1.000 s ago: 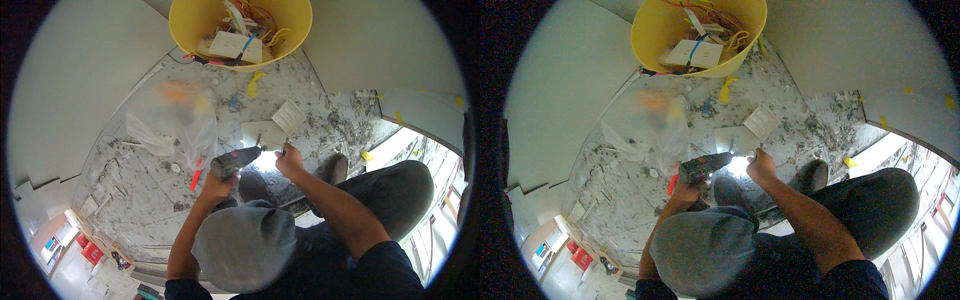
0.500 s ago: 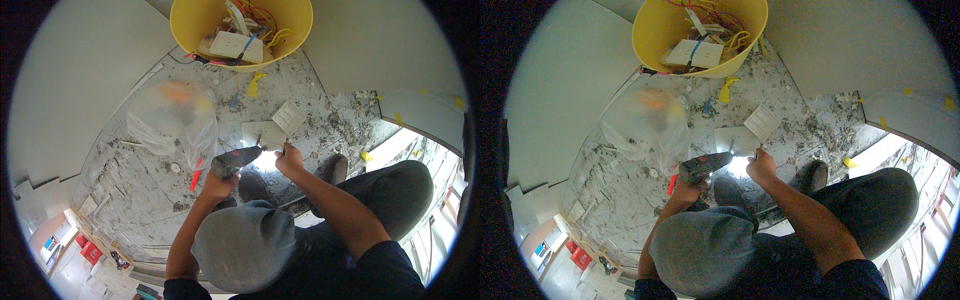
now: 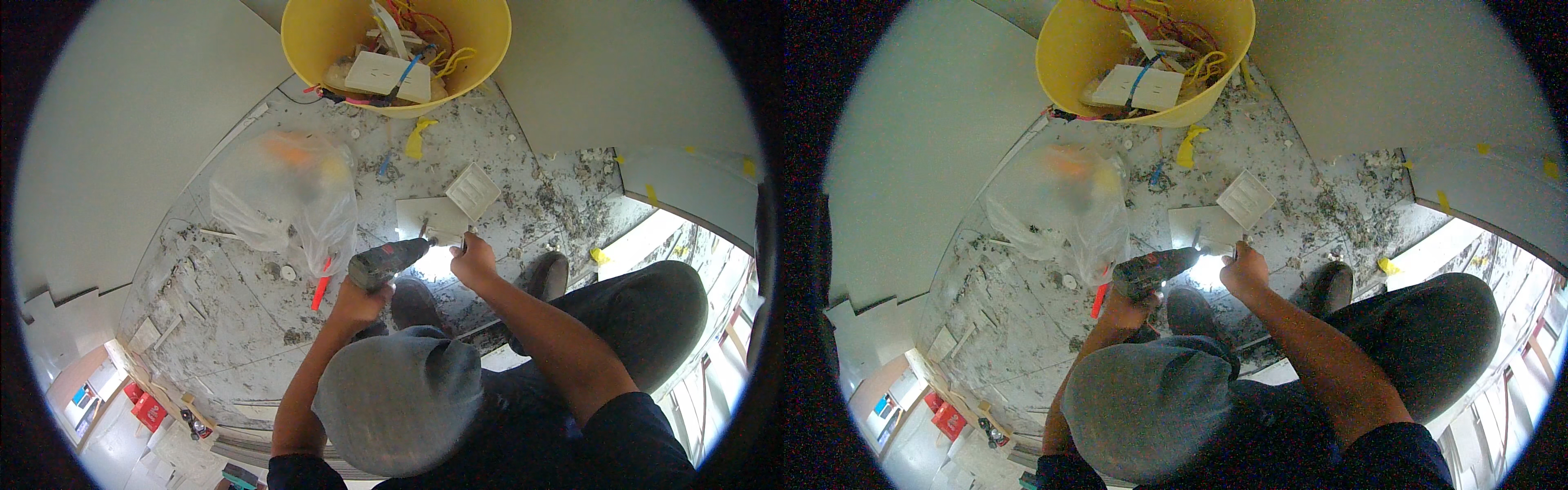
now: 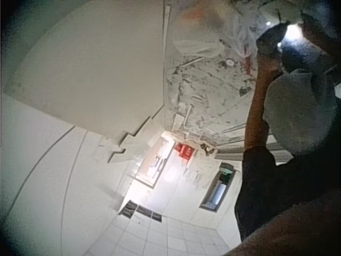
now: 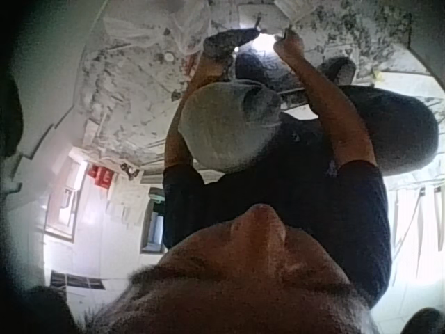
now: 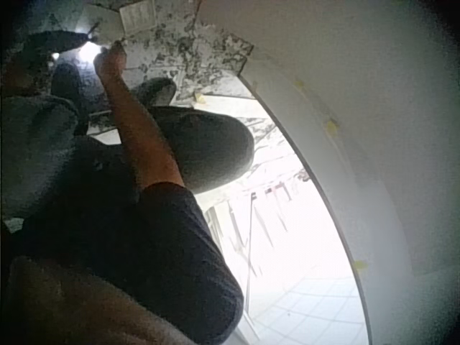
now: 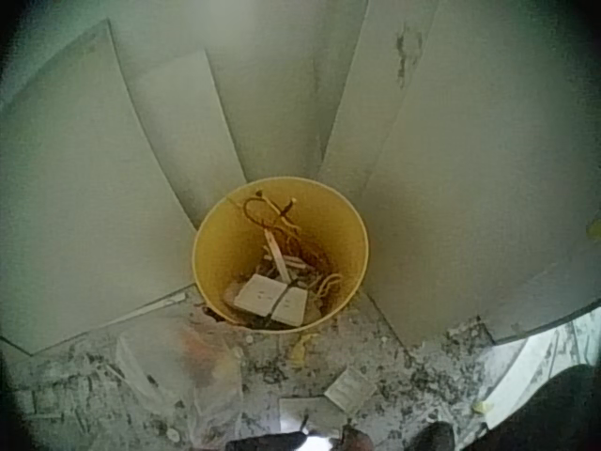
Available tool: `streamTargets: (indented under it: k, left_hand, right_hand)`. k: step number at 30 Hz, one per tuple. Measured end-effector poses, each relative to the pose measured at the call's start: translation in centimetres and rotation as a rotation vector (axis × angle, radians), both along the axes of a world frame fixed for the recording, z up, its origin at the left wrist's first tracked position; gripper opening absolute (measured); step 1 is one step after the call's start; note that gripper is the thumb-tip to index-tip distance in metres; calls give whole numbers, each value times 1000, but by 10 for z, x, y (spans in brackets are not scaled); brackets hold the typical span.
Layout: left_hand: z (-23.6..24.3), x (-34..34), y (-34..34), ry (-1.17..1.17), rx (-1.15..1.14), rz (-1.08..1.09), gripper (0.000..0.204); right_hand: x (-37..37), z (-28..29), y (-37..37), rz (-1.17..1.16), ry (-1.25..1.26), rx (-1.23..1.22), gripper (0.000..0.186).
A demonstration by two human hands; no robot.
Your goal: The person walks through a construction site carrying a bucket of tools, then sits on the floor to assemble an electrical outlet. They use a power drill and pliers to connect wires and secure the outlet components.
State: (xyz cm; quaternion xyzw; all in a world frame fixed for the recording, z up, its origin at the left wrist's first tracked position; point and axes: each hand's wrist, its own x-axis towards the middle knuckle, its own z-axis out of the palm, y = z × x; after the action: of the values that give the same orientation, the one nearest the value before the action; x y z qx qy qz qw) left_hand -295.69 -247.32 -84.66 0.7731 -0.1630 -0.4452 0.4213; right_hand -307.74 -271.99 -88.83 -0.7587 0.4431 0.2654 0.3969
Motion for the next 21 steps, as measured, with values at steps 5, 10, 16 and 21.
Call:
streamTargets:
  k: [5,10,16,21]
  left_hand:
    - [2,-4,-1,-83,-11,-11,28]
    - [7,-4,-2,-30,104,-48,29]
    - [10,-7,-3,-11,112,-13,30]
    - [14,-12,-3,-138,106,-84,36]
  right_hand:
    - [0,1,0,-8,-6,4,26]
    - [-2,-3,0,-1,-15,-10,26]
    - [0,3,4,-43,-22,-21,25]
    - [-1,5,2,-10,-6,21,27]
